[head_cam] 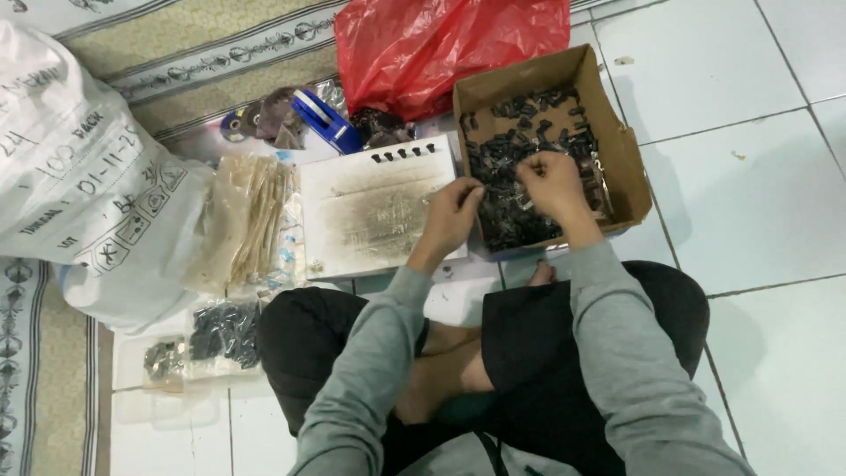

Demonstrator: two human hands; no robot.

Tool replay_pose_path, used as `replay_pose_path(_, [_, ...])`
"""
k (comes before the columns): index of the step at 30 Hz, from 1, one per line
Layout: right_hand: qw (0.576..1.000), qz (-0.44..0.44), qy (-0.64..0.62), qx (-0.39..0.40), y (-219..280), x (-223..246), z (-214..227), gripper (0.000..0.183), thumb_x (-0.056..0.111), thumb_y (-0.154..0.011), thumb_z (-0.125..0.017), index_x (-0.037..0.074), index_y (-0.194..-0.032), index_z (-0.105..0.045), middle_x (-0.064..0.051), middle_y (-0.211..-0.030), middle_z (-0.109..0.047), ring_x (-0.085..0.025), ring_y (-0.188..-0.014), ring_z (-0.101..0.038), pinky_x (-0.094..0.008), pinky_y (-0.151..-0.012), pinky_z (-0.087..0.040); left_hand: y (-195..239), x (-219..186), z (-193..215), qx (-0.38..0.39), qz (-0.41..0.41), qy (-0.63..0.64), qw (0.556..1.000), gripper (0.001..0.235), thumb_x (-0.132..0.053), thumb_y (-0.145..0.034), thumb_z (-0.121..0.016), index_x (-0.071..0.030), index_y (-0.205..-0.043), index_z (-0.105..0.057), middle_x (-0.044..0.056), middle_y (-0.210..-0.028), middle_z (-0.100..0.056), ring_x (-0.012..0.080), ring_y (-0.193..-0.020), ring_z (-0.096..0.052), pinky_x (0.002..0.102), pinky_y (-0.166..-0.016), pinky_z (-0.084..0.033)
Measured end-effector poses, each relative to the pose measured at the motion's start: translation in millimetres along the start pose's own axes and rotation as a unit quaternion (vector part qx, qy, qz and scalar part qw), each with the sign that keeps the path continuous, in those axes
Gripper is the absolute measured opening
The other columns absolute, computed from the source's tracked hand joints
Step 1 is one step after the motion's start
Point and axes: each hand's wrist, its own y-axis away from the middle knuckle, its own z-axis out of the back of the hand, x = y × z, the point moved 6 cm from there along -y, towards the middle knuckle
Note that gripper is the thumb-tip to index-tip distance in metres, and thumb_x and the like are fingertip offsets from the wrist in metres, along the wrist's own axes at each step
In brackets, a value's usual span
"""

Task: Assembling small black components onto a white board by picking them from a box and inserting them into pre-drilled holes.

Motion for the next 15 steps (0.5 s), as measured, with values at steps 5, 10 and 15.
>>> replay_pose_path(5, [0.987, 0.07, -0.141, 0.04, 41.6, 57.7, -72.4, 0.015, 0.006, -0.099, -0.062, -0.006, -0.106, -0.069, -0.015, -0.084, -0.07, -0.019, -0.077, -0.068, -0.034, -0.069, -0.056, 33.7, 24.0, 64.4, -0.024, 0.076, 0.173, 0.982, 0.019, -0.01, -0.102, -0.063, 0.001, -0.115, -0.071, 0.011, -0.09, -0.068, 0.0183, -0.084, -0.066, 0.031, -0.075, -0.058])
replay_pose_path(10, [0.975, 0.13, -0.17, 0.058, 60.1, 77.5, -126.1, 0.009, 0.002, -0.1, -0.063, -0.004, -0.1, -0.07, -0.015, -0.071, -0.067, -0.016, -0.071, -0.064, -0.03, -0.063, -0.055, 54.2, 45.4, 91.3, -0.032, 0.127, 0.279, 0.951, 0.021, -0.012, -0.102, -0.063, -0.001, -0.12, -0.067, 0.007, -0.093, -0.066, 0.0142, -0.084, -0.067, 0.021, -0.06, -0.051])
replay_pose_path(15, [0.978, 0.15, -0.141, 0.028, 58.8, 75.9, -138.6, 0.011, 0.001, -0.101, -0.062, -0.002, -0.104, -0.072, -0.012, -0.076, -0.066, -0.015, -0.071, -0.063, -0.031, -0.062, -0.052, 52.1, 62.1, 95.3, -0.061, 0.129, 0.275, 0.951, 0.018, -0.01, -0.101, -0.065, -0.001, -0.115, -0.072, 0.008, -0.089, -0.067, 0.0133, -0.08, -0.064, 0.024, -0.058, -0.052])
